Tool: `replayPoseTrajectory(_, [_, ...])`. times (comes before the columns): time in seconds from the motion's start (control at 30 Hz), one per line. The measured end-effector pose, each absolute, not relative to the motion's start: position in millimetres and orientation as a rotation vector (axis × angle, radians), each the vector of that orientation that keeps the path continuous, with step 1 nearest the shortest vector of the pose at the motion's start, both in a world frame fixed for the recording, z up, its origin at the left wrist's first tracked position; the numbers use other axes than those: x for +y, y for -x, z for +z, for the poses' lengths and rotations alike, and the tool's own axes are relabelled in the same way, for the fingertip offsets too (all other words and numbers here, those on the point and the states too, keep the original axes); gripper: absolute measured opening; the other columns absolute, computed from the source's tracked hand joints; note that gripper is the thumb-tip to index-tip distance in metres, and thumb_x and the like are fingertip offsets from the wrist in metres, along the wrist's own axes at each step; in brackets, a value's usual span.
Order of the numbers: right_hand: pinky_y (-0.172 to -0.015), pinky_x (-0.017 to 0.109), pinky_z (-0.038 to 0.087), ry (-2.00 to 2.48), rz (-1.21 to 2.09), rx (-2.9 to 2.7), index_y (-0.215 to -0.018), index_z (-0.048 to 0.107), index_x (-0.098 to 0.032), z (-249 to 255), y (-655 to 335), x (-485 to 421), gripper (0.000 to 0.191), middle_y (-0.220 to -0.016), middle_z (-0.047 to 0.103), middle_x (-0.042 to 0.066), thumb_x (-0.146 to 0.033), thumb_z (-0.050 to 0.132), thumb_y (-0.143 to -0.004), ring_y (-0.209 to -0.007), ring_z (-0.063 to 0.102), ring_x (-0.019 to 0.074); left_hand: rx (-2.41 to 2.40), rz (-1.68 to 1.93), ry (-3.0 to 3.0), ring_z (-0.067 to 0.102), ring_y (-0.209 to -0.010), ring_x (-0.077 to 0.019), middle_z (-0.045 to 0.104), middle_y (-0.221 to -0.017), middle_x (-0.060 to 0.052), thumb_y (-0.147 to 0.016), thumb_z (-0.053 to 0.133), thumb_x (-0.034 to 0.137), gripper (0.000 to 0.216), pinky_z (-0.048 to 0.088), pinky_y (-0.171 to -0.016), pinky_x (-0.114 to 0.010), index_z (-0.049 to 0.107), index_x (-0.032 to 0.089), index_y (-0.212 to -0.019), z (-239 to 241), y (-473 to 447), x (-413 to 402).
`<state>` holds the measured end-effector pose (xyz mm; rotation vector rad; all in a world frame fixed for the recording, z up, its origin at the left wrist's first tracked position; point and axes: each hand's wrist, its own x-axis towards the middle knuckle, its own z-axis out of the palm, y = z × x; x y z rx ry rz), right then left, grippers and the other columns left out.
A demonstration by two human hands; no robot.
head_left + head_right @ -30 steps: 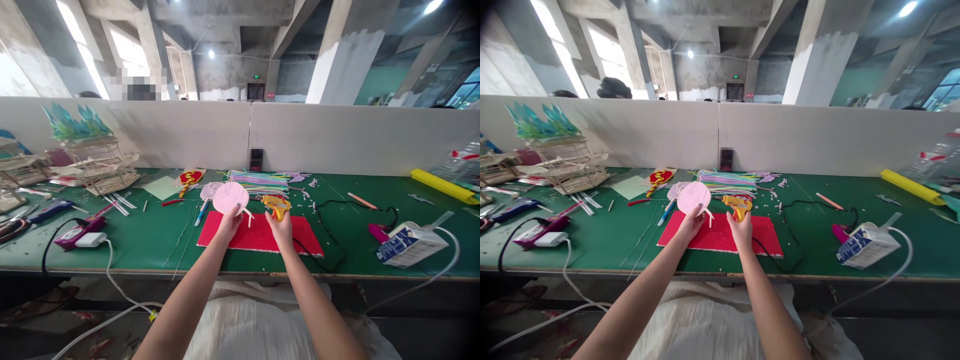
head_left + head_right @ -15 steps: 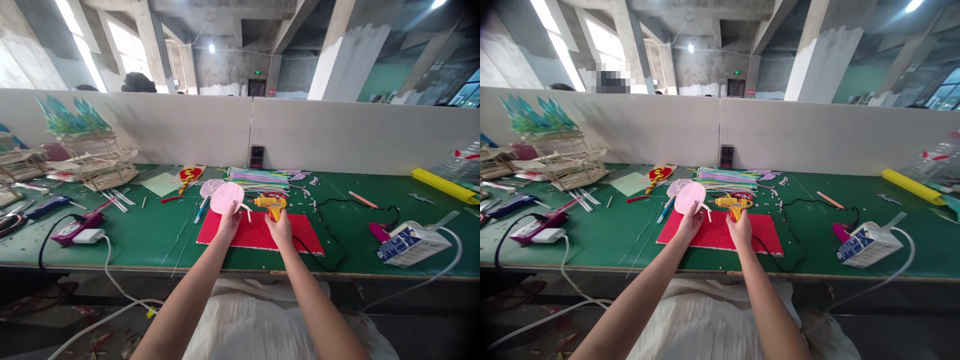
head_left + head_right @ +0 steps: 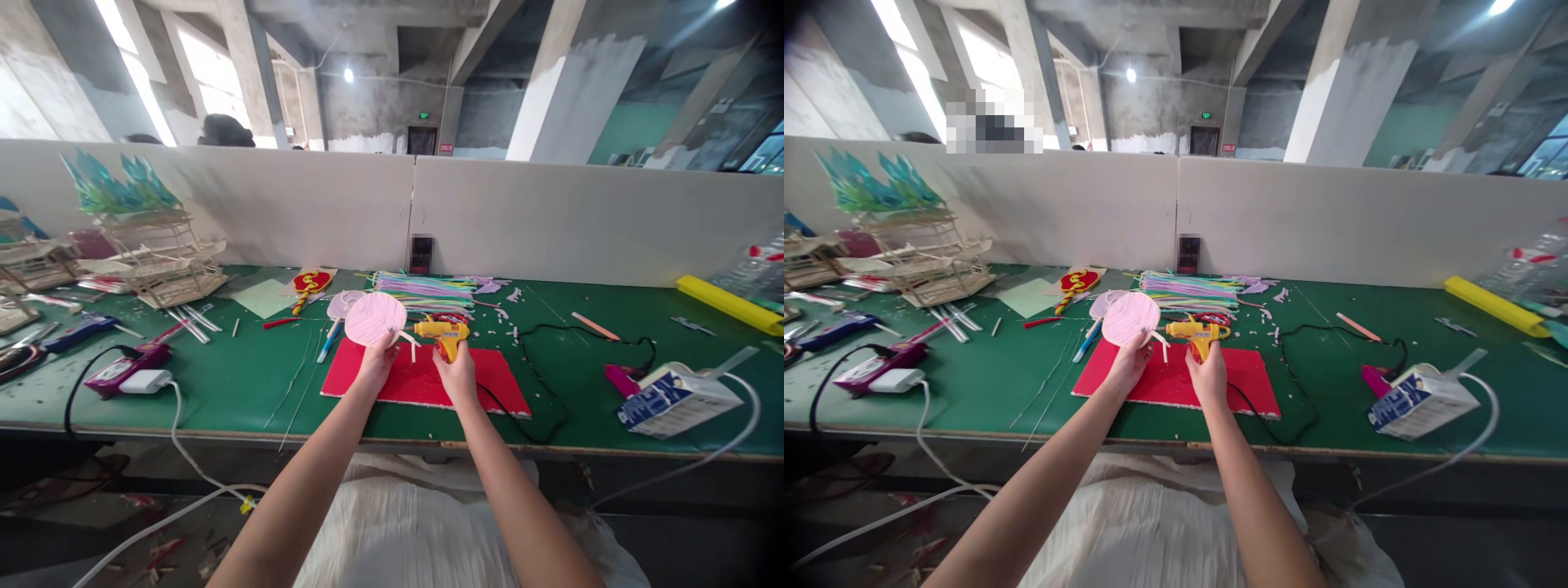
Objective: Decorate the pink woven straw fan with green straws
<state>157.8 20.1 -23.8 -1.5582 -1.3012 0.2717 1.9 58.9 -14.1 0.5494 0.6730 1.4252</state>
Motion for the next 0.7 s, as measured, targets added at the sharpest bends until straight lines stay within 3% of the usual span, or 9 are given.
replayPoseTrajectory(0.7, [-0.060, 0.035, 0.045, 1.598, 0.226, -1.320, -0.099, 0.048, -0.017, -19.6, -155.5, 16.8, 0.034, -0.081, 0.060, 0.009, -0.038, 0.051, -0.073, -0.073, 0.059, 0.0255, 0.697, 1.434, -0.615, 0.059, -0.070, -0.0090, 0.067, -0.096, -0.002, -0.058, 0.076, 0.028, 0.044, 0.040, -0.056, -0.018, 0.063, 0.021, -0.099, -15.1, -2.9, 59.9])
